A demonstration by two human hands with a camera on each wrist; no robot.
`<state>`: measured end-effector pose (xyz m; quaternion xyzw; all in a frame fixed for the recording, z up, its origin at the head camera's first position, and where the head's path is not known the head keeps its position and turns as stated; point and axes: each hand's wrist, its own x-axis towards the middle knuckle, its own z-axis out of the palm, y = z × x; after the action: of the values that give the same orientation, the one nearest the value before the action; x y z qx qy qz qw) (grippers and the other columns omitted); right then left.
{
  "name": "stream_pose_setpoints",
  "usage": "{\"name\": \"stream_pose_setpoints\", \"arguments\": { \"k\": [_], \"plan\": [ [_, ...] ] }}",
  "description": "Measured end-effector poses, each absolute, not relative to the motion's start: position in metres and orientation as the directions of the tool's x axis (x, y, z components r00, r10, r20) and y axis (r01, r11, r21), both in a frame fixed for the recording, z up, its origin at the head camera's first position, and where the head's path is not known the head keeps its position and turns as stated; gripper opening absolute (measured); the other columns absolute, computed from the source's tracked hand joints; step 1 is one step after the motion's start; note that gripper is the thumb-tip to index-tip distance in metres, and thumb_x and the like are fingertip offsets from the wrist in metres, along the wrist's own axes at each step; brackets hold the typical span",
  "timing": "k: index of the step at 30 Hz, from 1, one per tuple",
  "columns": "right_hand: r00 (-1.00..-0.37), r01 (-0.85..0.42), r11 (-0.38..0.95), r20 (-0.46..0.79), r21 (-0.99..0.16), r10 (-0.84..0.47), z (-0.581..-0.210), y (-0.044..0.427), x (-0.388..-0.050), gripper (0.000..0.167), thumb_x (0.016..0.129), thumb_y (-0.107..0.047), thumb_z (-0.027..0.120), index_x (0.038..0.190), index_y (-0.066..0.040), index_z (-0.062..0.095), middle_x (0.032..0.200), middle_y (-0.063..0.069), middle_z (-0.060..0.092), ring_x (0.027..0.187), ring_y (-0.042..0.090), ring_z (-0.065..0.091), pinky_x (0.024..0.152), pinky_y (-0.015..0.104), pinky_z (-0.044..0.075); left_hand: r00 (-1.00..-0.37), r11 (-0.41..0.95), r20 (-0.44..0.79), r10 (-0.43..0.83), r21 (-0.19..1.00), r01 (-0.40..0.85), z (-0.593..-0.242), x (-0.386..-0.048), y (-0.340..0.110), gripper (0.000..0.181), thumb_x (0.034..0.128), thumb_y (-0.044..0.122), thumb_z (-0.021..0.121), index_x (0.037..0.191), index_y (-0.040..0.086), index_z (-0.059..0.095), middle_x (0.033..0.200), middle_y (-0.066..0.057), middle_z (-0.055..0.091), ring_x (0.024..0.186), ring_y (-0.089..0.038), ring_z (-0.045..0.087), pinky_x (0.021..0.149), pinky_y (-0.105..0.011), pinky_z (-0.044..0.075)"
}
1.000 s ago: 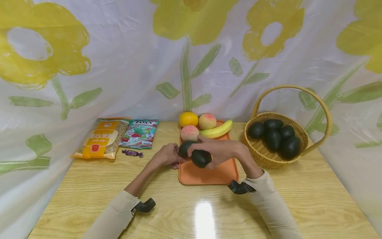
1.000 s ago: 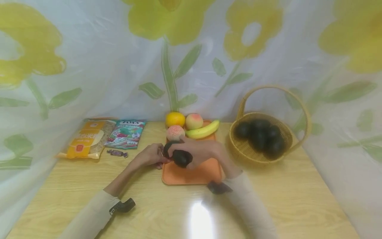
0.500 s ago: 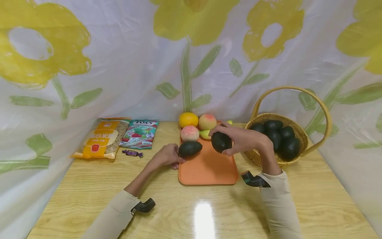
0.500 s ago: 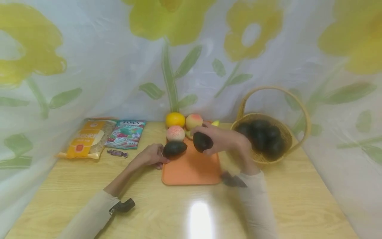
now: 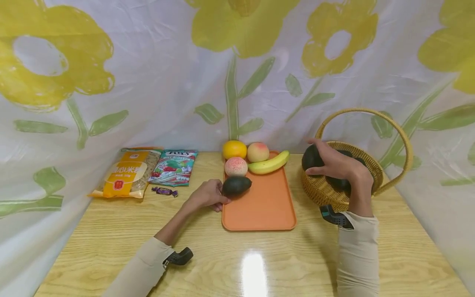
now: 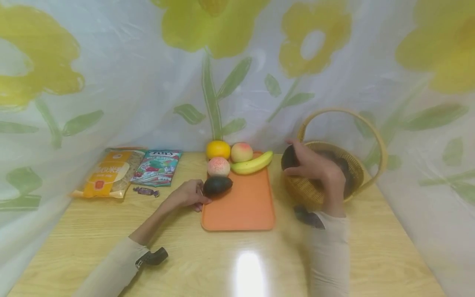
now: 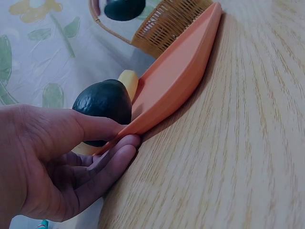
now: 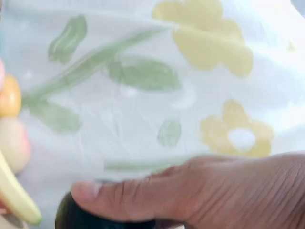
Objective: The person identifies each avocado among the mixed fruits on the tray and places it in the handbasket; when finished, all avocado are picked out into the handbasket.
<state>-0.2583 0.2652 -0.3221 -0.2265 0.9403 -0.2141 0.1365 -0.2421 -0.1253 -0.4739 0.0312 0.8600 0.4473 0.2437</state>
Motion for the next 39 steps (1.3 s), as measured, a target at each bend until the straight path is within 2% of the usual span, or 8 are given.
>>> {"name": "stream_pose_setpoints", "arguments": {
  "k": [5,9,12,13,16,21,29,39],
  "plan": [
    [-0.875,-0.268,0.881,-0.285,-0.389,-0.392,-0.335,0.280,-0.266,0.091,0.098,-0.030,0.073,0.158,0.008,0.017,0.163,0.036,0.026,0.150,0.055,0.032,0.118,0.069,0.037,-0.880,0.596,-0.383,0.281,0.788,-0.153,-0.475,-0.241,-0.125,0.037,0.0870,0.015,0.084,0.108,-0.001,0.059,0.071,-0.011,0.069,0.051,-0.011,0.068,0.052,-0.024,0.061],
    [-0.850,-0.182,0.930,-0.424,-0.319,-0.312,-0.346,0.284,-0.272,0.093,0.098,-0.038,0.072,0.161,-0.002,0.014,0.155,0.035,0.041,0.136,0.052,0.052,0.109,0.067,0.048,-0.885,0.595,-0.372,0.281,0.790,-0.144,-0.473,-0.239,-0.126,0.036,0.0867,0.015,0.084,0.107,-0.002,0.059,0.072,-0.011,0.068,0.051,-0.011,0.068,0.051,-0.024,0.061],
    [-0.845,-0.150,0.950,-0.464,-0.273,-0.267,-0.349,0.283,-0.274,0.090,0.097,-0.039,0.073,0.160,-0.008,0.017,0.153,0.032,0.044,0.133,0.052,0.054,0.105,0.068,0.048,-0.885,0.592,-0.370,0.284,0.793,-0.142,-0.472,-0.239,-0.127,0.035,0.0866,0.014,0.084,0.105,-0.001,0.059,0.071,-0.011,0.068,0.051,-0.011,0.068,0.051,-0.024,0.061],
    [-0.845,-0.144,0.955,-0.471,-0.258,-0.255,-0.349,0.282,-0.274,0.091,0.097,-0.038,0.074,0.161,-0.009,0.016,0.157,0.032,0.040,0.138,0.054,0.049,0.106,0.070,0.047,-0.884,0.592,-0.371,0.286,0.793,-0.141,-0.472,-0.239,-0.127,0.034,0.0867,0.014,0.084,0.104,-0.001,0.059,0.071,-0.011,0.068,0.051,-0.011,0.068,0.051,-0.024,0.061],
    [-0.852,-0.169,0.961,-0.458,-0.218,-0.253,-0.350,0.281,-0.273,0.086,0.096,-0.031,0.075,0.161,-0.008,0.023,0.165,0.029,0.029,0.146,0.057,0.035,0.109,0.074,0.042,-0.881,0.592,-0.377,0.284,0.792,-0.148,-0.473,-0.239,-0.127,0.034,0.0865,0.015,0.084,0.104,-0.001,0.059,0.070,-0.011,0.069,0.051,-0.011,0.068,0.052,-0.024,0.061],
    [-0.858,-0.217,0.955,-0.427,-0.202,-0.286,-0.349,0.280,-0.272,0.066,0.094,-0.022,0.078,0.148,-0.009,0.041,0.158,0.024,0.042,0.138,0.049,0.047,0.104,0.068,0.047,-0.882,0.598,-0.381,0.276,0.787,-0.152,-0.473,-0.239,-0.126,0.035,0.0865,0.015,0.084,0.106,0.000,0.059,0.072,-0.011,0.069,0.051,-0.011,0.068,0.052,-0.024,0.061],
    [-0.860,-0.232,0.947,-0.408,-0.223,-0.306,-0.347,0.283,-0.271,0.058,0.094,-0.023,0.078,0.140,-0.011,0.045,0.150,0.020,0.047,0.132,0.043,0.050,0.102,0.063,0.048,-0.880,0.579,-0.383,0.281,0.799,-0.163,-0.474,-0.238,-0.127,0.036,0.0861,0.015,0.085,0.105,-0.001,0.058,0.071,-0.012,0.069,0.051,-0.012,0.069,0.052,-0.026,0.062],
    [-0.862,-0.278,0.926,-0.359,-0.256,-0.358,-0.341,0.285,-0.266,0.054,0.096,-0.017,0.074,0.138,-0.001,0.044,0.146,0.026,0.052,0.133,0.046,0.052,0.105,0.062,0.050,-0.880,0.578,-0.375,0.291,0.802,-0.151,-0.473,-0.240,-0.128,0.036,0.0870,0.014,0.084,0.106,-0.002,0.058,0.072,-0.012,0.068,0.052,-0.011,0.068,0.053,-0.025,0.062]
  ]
}}
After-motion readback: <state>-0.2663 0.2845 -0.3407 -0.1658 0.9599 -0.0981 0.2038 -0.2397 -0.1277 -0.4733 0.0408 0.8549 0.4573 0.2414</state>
